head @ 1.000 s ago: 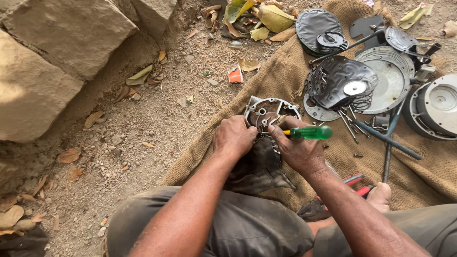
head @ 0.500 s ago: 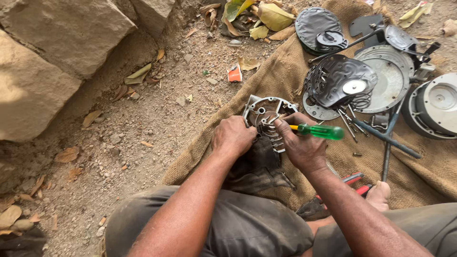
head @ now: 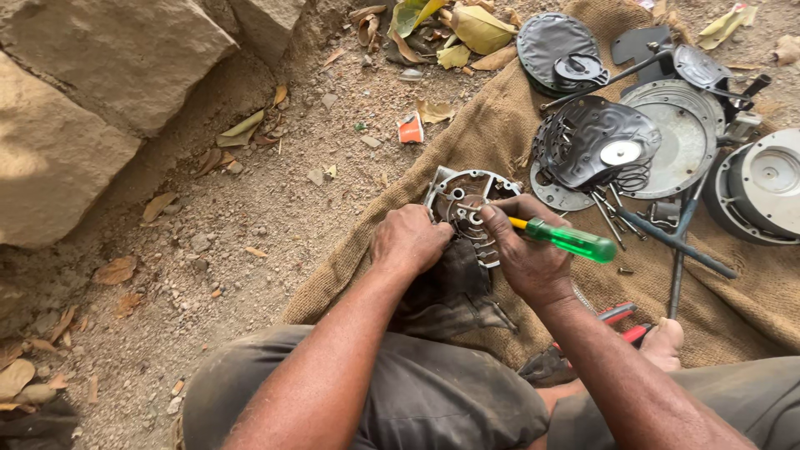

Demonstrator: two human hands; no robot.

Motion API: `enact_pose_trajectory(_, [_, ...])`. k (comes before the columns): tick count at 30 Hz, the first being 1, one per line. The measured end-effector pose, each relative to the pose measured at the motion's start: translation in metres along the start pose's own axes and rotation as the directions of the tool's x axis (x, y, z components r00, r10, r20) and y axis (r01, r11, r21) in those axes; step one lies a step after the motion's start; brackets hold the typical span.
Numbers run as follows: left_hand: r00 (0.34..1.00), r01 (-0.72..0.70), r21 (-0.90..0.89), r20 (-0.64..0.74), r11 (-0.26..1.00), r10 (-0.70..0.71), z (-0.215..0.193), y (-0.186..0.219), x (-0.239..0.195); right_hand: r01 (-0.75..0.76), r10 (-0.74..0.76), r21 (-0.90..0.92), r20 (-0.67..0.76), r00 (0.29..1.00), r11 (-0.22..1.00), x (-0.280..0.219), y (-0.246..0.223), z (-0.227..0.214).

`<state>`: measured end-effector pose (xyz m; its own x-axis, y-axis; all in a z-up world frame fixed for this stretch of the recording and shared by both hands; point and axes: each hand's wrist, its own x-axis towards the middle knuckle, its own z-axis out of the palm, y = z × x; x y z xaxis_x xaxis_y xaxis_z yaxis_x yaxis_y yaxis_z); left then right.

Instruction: The person sits on the ground and repairs a disassembled engine casing. They use a screwdriver to adjust internal components, wipe parts with a rag, and manipulate small metal pieces by hand.

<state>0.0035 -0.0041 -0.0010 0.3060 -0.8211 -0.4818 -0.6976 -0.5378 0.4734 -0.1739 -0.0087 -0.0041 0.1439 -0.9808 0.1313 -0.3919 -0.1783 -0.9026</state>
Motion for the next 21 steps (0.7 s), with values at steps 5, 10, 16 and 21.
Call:
enact_pose_trajectory(5, [1.0,-0.011,0.022,0.028,1.0,0.011,-0.0003,0.0015,-0.0005,0.082,-0.081,-0.091,0.008,0.997,0.992,-0.003,0.0002,0.0032])
enact_pose_trajectory(10, [1.0,0.001,0.03,0.029,1.0,-0.002,0.0,-0.0007,-0.0013,0.037,-0.035,-0.17,0.017,0.999,0.985,-0.0065,0.003,0.0062])
enact_pose_trajectory(16, [0.999,0.001,0.017,0.046,1.0,-0.001,0.0009,-0.0001,-0.0011,0.025,-0.025,-0.159,0.003,1.0,0.987,-0.0077,0.0027,0.0063])
enact_pose_trajectory(21, [0.999,0.004,0.014,0.038,1.0,-0.005,0.0008,-0.0006,-0.0006,0.045,-0.047,-0.18,-0.007,0.999,0.983,-0.0085,0.0003,0.0076])
